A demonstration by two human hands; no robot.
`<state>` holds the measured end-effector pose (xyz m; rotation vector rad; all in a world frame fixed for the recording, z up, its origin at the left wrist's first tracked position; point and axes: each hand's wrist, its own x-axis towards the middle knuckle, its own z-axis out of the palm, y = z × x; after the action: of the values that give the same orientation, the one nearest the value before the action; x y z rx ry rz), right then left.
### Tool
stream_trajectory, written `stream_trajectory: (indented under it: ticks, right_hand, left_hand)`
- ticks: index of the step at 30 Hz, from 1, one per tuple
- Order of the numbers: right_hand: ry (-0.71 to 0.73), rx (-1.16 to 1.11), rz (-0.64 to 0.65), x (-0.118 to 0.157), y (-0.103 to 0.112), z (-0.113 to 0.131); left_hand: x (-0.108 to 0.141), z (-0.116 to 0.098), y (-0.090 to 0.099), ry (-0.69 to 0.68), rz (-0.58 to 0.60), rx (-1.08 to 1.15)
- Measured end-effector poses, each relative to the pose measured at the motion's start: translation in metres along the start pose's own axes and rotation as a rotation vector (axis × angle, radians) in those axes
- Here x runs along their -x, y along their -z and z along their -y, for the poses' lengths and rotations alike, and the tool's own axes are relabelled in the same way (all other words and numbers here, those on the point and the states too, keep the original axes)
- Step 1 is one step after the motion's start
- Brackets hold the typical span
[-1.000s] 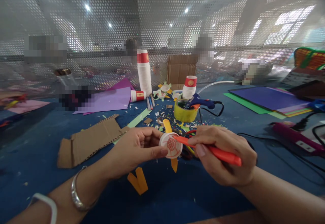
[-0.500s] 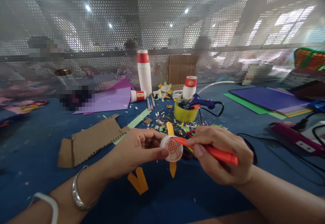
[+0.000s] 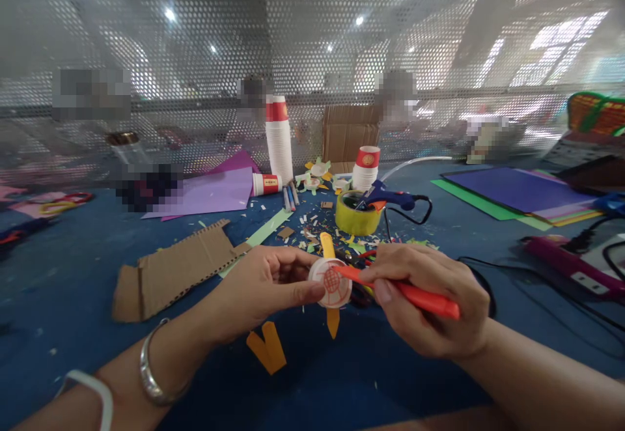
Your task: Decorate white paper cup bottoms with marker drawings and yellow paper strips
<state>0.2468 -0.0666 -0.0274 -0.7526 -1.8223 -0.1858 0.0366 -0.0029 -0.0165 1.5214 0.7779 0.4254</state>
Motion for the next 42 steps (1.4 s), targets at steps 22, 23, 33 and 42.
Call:
stream_trajectory:
  ticks: [22,23,33,42]
  right_hand:
    - [-0.004,-0.020,-0.002,0.0010,-0.0013,0.0017]
    - [-0.007,-0.014,0.007,0.0014,-0.0014,0.0014]
    - [0.011,-0.013,0.020,0.0028,-0.0015,0.0037]
    - [0.009,-0.019,0.023,0.0020,-0.0020,0.0035]
  left_hand:
    - [0.0000,0.0027,0.0003,-0.019,0.022,0.046]
    - [0.0001,0.0024,-0.0002,-0.023,0.027,0.052]
    - [-0.0017,0.0037,0.0002,-0.022,0.011,0.033]
    - [-0.0020,0.0029,-0.0018,-0.038,0.058,0.055]
